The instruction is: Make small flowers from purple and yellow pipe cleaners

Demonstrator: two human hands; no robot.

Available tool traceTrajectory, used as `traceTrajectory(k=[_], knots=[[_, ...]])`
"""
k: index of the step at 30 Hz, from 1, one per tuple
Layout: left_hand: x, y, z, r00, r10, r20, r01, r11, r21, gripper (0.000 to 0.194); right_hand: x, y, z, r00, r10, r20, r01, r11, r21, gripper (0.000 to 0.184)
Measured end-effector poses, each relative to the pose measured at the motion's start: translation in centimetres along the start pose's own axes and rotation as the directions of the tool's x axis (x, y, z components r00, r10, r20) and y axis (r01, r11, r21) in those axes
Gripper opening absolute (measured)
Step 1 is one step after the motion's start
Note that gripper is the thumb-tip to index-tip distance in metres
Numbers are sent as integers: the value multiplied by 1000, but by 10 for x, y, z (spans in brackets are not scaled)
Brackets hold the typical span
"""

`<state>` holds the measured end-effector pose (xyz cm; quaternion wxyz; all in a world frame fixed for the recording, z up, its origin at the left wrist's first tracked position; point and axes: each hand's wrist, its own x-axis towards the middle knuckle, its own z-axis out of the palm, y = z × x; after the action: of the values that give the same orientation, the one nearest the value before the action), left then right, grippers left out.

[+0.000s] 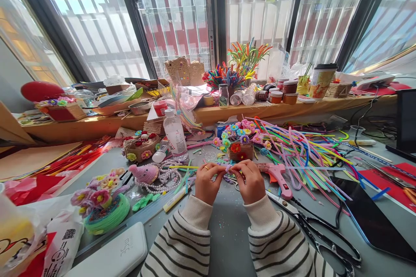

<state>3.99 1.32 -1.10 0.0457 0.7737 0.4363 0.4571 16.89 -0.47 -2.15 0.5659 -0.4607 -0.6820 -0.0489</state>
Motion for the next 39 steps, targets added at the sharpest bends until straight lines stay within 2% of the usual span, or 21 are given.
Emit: traceTrajectory(k=[4,8,13,17,20,23,25,27,28,29,31,33,34,36,37,39], knots=[[0,-2,0,999,-49,-19,48,997,-62,12,1,-1,0,997,35,-69,-32,998,46,12],[0,-3,0,997,-80,-20,76,982,-173,13,2,-2,-2,985,125,-120,-118,991,69,15],[2,-1,-1,996,-87,5,85,953,-289,14,2,0,0,977,215,-2,-210,958,196,19],[3,0,-2,997,-80,7,78,955,-286,14,1,2,3,946,309,95,-323,892,315,22],[2,0,-3,997,-73,-30,65,977,-202,15,0,2,4,927,354,123,-375,859,348,24],[2,0,-4,994,-63,-84,55,994,-96,15,0,2,6,921,381,84,-385,852,355,24],[1,0,-5,983,-86,-159,77,995,-57,15,-1,3,6,915,401,48,-392,852,347,23],[1,0,-5,960,-154,-233,134,986,-98,16,-1,4,5,902,433,-6,-406,850,335,22],[1,-1,-4,950,-210,-230,176,971,-162,17,-1,5,5,894,447,-32,-412,849,331,22],[1,-1,-2,943,-281,-177,233,939,-254,19,-2,5,5,888,457,-50,-417,846,333,22],[2,-1,3,903,-426,64,404,785,-469,25,-3,4,7,887,460,-47,-417,839,349,22],[2,-1,8,780,-519,348,608,500,-617,31,-4,2,10,902,433,-2,-402,838,369,23],[2,0,10,731,-545,411,649,368,-666,28,-4,1,12,911,413,22,-390,841,374,23],[3,0,12,692,-571,441,636,194,-747,23,-6,0,15,926,374,52,-366,854,370,24],[3,-1,11,691,-589,419,606,156,-780,21,-6,0,16,931,359,59,-355,863,360,24],[5,-5,5,699,-629,341,544,157,-824,19,-8,2,16,940,337,55,-337,885,323,24]])
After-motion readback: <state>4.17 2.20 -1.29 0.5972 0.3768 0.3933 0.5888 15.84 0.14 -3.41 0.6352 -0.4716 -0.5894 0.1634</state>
